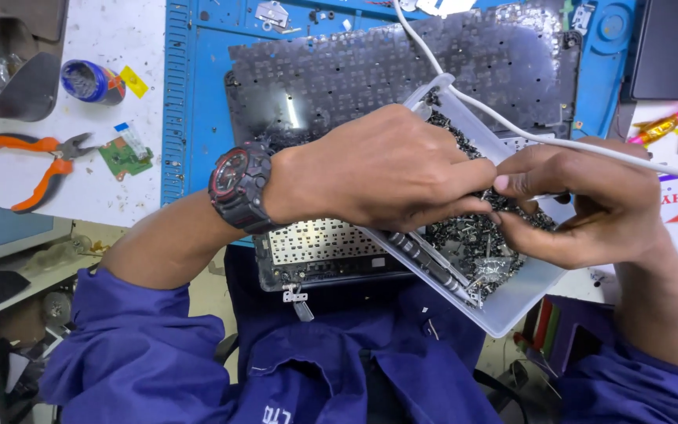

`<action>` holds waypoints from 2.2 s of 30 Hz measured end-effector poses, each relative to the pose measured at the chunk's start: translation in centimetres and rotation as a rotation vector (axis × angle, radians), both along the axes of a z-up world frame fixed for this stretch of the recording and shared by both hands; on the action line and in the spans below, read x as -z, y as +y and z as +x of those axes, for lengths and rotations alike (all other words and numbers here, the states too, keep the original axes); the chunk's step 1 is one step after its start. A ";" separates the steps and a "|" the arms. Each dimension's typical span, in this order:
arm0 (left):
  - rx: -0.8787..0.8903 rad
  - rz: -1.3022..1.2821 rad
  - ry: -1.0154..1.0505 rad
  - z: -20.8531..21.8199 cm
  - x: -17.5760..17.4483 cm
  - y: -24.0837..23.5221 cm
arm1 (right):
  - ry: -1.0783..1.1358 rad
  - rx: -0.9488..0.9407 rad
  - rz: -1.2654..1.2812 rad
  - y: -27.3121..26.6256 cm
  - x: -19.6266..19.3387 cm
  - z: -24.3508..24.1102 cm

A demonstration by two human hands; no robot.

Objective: The person uses a soldering iron and tweezers to work on a disassembled electronic device, likely a television or monitor, resting on their lap. They then pick up a container of small electronic components and sort through them with their fingers.

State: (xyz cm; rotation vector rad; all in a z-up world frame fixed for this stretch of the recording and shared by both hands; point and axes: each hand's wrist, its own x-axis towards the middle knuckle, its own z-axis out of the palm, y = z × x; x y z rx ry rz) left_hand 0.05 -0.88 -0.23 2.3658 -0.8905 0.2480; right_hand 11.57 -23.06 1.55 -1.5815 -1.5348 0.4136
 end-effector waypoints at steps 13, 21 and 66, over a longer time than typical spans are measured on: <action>-0.001 -0.118 -0.028 -0.2 -0.7 0.7 | 0.105 0.018 0.024 -0.6 0.7 0.7; -0.028 -0.156 0.010 -0.2 -0.7 0.8 | 0.030 0.076 0.019 -0.9 0.9 0.4; -0.406 0.490 -0.184 -0.9 0.0 0.2 | 0.083 0.032 -0.075 -0.4 0.1 0.4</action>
